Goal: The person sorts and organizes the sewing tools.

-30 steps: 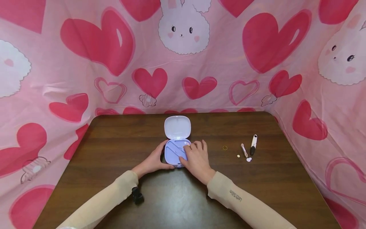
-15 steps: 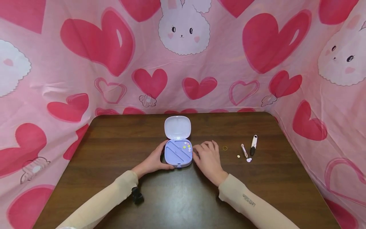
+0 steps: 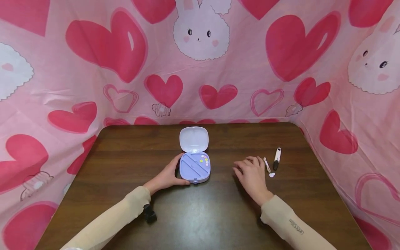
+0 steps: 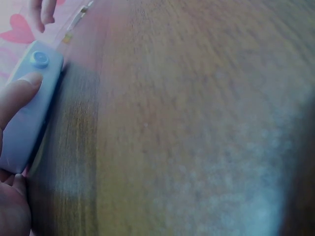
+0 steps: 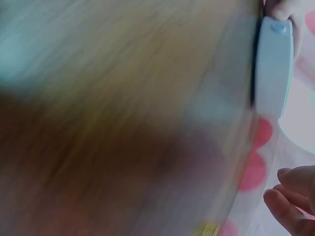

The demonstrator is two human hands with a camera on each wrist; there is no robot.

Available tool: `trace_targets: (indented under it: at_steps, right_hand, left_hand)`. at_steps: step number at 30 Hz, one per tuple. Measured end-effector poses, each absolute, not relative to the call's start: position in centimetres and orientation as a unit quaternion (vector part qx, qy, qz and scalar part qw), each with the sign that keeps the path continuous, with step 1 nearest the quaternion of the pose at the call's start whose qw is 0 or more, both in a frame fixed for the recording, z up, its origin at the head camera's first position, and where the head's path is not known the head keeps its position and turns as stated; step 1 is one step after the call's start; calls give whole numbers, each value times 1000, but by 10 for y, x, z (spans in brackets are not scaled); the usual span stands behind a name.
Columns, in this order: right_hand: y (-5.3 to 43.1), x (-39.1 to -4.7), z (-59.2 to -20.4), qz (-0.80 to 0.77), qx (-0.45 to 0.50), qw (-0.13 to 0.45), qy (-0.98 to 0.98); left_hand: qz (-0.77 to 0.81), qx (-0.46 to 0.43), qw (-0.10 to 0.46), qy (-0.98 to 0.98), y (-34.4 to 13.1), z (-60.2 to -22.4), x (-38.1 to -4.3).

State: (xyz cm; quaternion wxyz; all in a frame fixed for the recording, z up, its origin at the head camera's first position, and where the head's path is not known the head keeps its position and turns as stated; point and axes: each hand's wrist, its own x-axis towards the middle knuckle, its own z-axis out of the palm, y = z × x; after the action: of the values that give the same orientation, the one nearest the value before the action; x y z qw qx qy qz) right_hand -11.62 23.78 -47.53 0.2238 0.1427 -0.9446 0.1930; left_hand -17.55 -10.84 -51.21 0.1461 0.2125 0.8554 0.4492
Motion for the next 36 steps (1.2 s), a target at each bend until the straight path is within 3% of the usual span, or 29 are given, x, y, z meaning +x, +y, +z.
trace_targets:
  at_steps: [21, 36]
  right_hand:
    - [328, -109, -479, 210, 69, 168, -961]
    - [343, -109, -491, 244, 39, 135, -959]
  left_hand:
    - [453, 215, 142, 853, -109, -518, -177]
    - [445, 217, 139, 858, -109, -517, -176]
